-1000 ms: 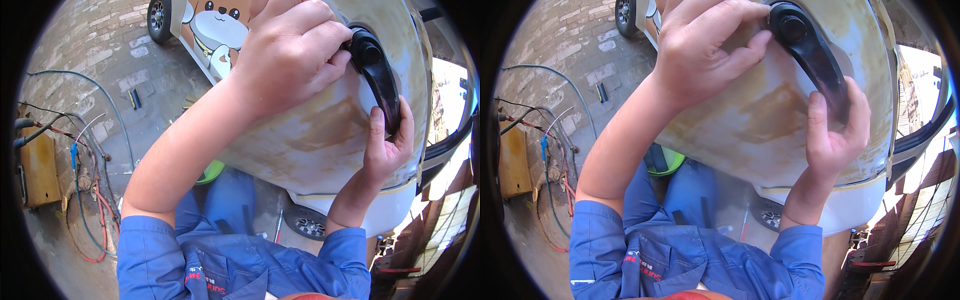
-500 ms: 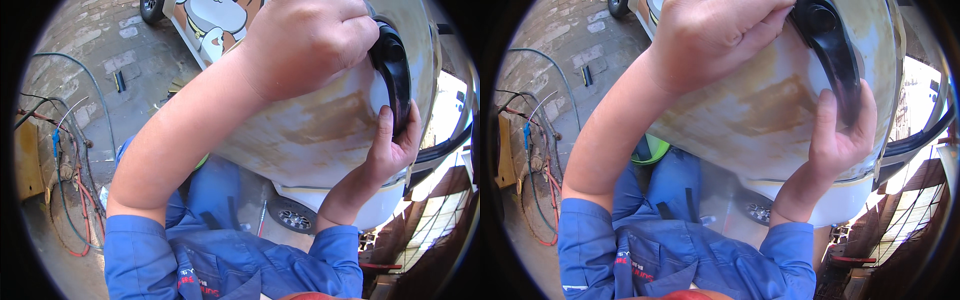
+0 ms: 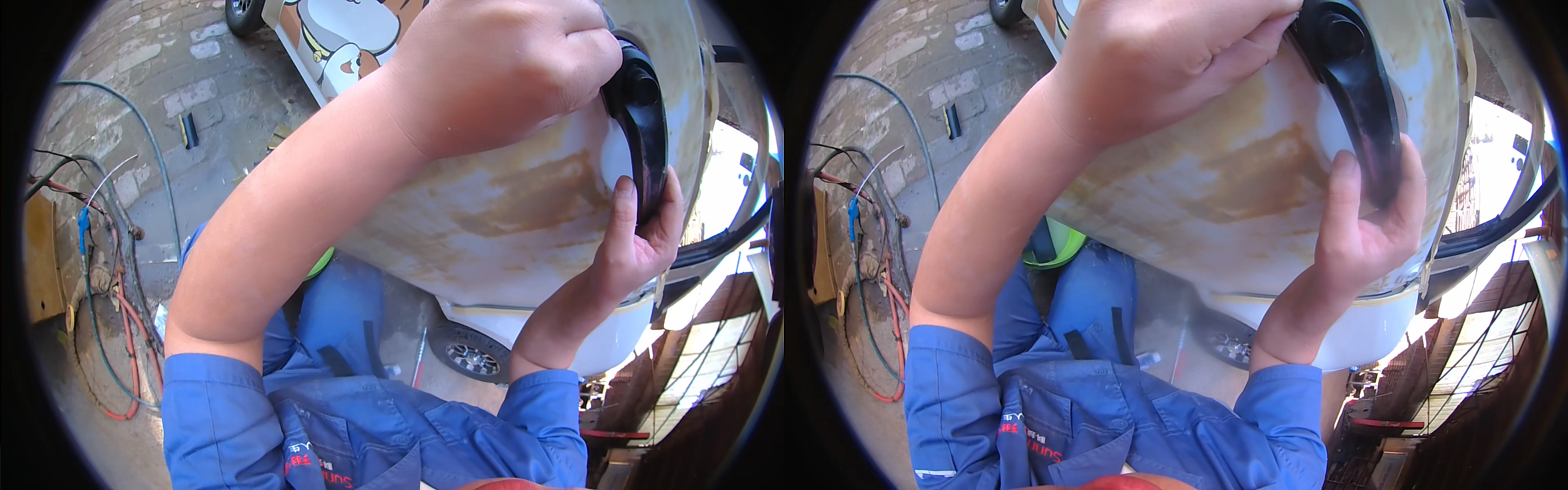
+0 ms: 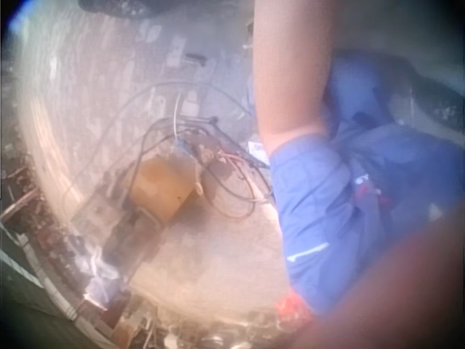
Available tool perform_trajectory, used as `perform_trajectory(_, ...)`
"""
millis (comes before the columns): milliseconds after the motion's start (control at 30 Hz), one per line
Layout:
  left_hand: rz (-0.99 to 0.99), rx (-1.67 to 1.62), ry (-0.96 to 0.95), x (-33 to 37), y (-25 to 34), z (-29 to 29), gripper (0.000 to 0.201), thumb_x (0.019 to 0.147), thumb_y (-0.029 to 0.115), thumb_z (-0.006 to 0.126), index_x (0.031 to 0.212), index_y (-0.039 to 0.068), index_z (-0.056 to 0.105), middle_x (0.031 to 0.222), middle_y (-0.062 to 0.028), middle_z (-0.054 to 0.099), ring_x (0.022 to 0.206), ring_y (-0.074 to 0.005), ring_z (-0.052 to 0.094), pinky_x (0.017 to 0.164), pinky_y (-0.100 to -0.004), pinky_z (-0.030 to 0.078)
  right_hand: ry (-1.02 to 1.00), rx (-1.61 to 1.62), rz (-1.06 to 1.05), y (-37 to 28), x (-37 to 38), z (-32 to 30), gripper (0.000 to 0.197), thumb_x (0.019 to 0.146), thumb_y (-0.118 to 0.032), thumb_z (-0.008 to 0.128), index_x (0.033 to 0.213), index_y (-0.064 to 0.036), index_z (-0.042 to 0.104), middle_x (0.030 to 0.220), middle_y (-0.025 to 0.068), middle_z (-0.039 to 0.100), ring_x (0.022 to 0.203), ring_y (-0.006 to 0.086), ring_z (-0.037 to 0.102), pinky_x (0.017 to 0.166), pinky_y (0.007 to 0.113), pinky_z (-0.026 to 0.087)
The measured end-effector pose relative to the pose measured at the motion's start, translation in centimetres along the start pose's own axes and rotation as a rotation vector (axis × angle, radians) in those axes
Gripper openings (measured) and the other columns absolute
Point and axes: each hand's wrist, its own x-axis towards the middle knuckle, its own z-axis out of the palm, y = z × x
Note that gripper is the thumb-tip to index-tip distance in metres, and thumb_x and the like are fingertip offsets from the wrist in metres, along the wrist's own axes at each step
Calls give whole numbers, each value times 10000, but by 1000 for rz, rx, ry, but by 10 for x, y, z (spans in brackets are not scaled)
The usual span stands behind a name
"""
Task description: The person removes a black door handle from a white car door, cleans the mounting area, and then reattaches the handle, pressing it into place and adjusting its position.
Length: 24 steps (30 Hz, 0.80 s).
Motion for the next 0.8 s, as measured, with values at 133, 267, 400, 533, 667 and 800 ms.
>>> perform_trajectory(133,17,-35,49,-1,-5,0,188,713,99,709,886,30,688,773,-26,593,792,-229,605,763,-355,405,9,-3,8,-2,-1,1,452,940,-78,837,1344,50,681,1159,91,746,1033,158,688,992,293,519)
perform_trajectory(267,87,41,7,-1,-6,-2,193,708,94,725,888,33,689,768,-23,586,787,-225,597,758,-357,402,-2,-15,12,-3,-1,0,463,928,-31,830,1346,77,662,1171,121,752,1046,172,708,995,296,528)
perform_trajectory(400,-34,-32,49,0,2,-2,181,703,87,730,871,38,681,760,-22,575,779,-224,588,749,-356,401,-3,-8,-1,-2,0,0,458,927,-33,832,1341,72,666,1167,116,753,1040,170,709,988,295,529)
perform_trajectory(533,-5,22,-44,3,2,-5,160,707,90,722,852,46,671,750,-23,561,773,-225,584,743,-358,404,-13,-17,-5,-1,0,-1,458,927,-34,834,1339,71,666,1167,112,752,1035,167,705,983,294,529)
perform_trajectory(667,-70,52,-127,2,6,-9,136,719,100,717,832,57,656,741,-22,542,763,-232,575,740,-366,406,-17,-12,3,0,0,-1,460,928,-40,835,1341,70,664,1182,114,746,1043,168,700,988,296,526)
perform_trajectory(800,-89,19,-45,1,5,-3,119,752,101,715,839,61,644,758,-24,544,777,-244,571,747,-375,393,-16,-12,2,0,0,-1,461,928,-41,835,1342,71,663,1194,114,742,1056,170,698,995,298,523)
